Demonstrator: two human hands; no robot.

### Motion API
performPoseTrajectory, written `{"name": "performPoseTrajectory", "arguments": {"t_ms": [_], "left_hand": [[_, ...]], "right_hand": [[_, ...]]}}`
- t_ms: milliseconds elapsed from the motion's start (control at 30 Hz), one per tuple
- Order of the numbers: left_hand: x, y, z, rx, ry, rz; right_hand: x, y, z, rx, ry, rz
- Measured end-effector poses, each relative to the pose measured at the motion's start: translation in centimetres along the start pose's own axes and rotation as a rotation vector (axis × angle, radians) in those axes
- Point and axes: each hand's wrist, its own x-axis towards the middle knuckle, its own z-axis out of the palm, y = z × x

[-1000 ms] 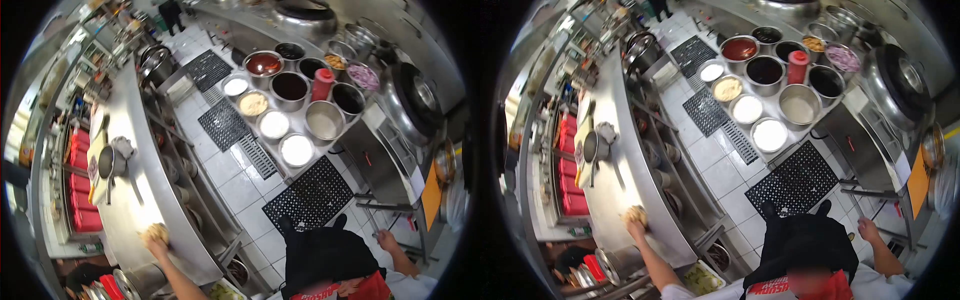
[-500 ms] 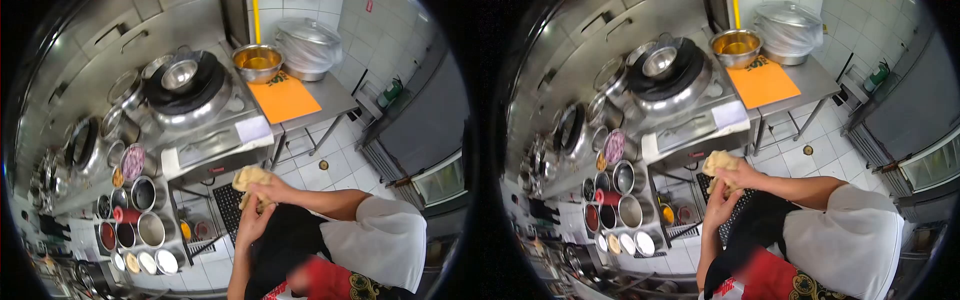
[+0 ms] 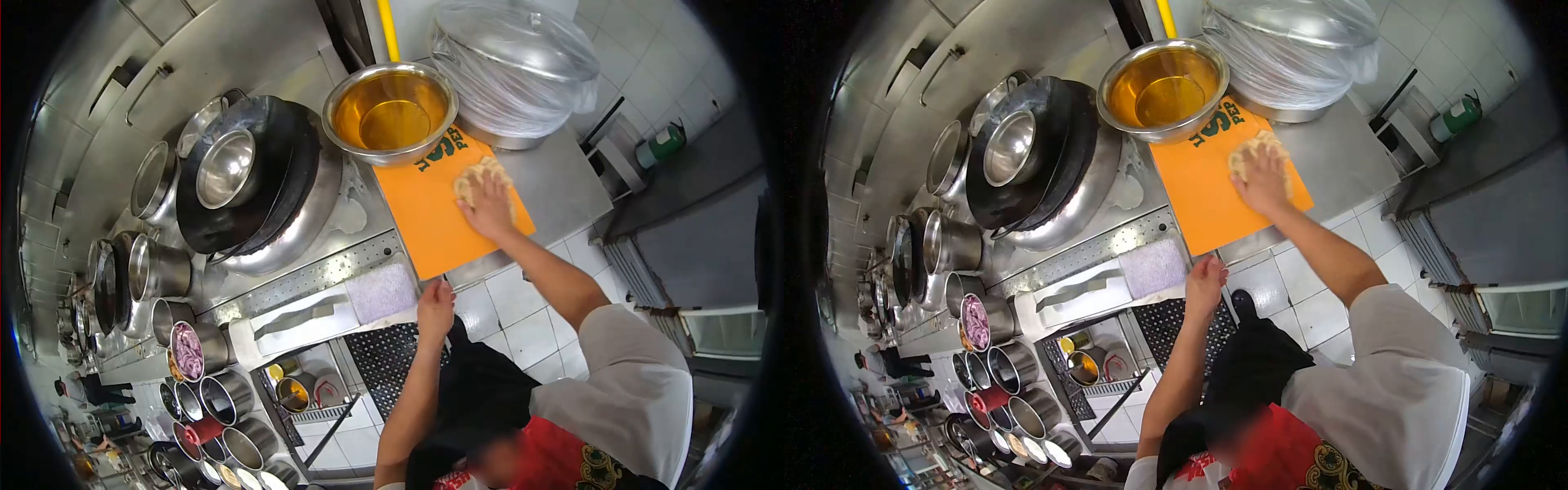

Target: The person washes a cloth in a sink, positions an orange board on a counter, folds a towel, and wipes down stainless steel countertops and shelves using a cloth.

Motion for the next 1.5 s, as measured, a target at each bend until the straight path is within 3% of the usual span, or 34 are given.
{"name": "performPoseTrajectory", "arguments": {"t_ms": [200, 300, 400, 533, 600, 700, 767, 900, 967, 1067, 1167, 1233, 1300, 1367, 1433, 1500], "left_hand": [[1.1, 1.1, 0.7, -0.242, 0.170, -0.170], [0.8, 1.1, 0.8, -0.235, 0.201, -0.175], [0.7, 1.7, 0.8, -0.199, 0.190, -0.163], [0.6, 2.1, 0.6, -0.212, 0.190, -0.200], [0.7, 1.9, 0.5, -0.189, 0.193, -0.178], [0.8, 1.3, 0.1, -0.160, 0.188, -0.177], [0.8, 2.1, 0.2, -0.172, 0.194, -0.202], [0.8, 2.0, -0.1, -0.142, 0.191, -0.200], [0.8, 1.6, -0.6, -0.127, 0.180, -0.195], [0.7, 2.1, -0.2, -0.131, 0.193, -0.227], [1.0, 2.7, 0.2, -0.141, 0.198, -0.211], [0.6, 2.4, -0.1, -0.130, 0.203, -0.213], [0.4, 2.4, -0.3, -0.104, 0.208, -0.214], [0.6, 2.6, 0.0, -0.106, 0.192, -0.204], [0.5, 2.4, -0.4, -0.126, 0.181, -0.201], [0.4, 2.4, -0.6, -0.097, 0.182, -0.207]], "right_hand": [[3.7, -8.8, 3.4, 0.458, -0.002, -0.532], [6.2, -11.4, 4.4, 0.682, -0.023, -0.538], [5.0, -9.4, 4.2, 0.838, -0.241, -0.896], [0.2, -2.1, -0.2, 0.810, -0.295, -0.955], [3.4, 1.2, 0.6, 0.715, -0.104, -0.735], [6.2, 7.5, 0.8, 0.542, -0.087, -0.363], [5.4, 11.2, -0.6, 0.465, -0.088, -0.215], [1.8, 22.9, -2.9, 0.205, 0.083, -0.142], [2.3, 30.2, -2.5, 0.166, 0.156, 0.044], [3.6, 32.8, -6.1, 0.124, -0.095, 0.432], [-3.0, 31.3, -3.2, 0.085, 0.254, 0.306], [-7.3, 25.9, -4.6, -0.054, 0.292, 0.228], [-10.3, 21.3, -4.3, 0.311, 0.195, 0.042], [-9.3, 18.3, -5.5, 0.282, -0.059, -0.111], [-3.5, 19.6, -2.9, 0.247, 0.027, 0.132], [4.3, 24.3, 1.0, 0.068, 0.160, 0.187]]}}
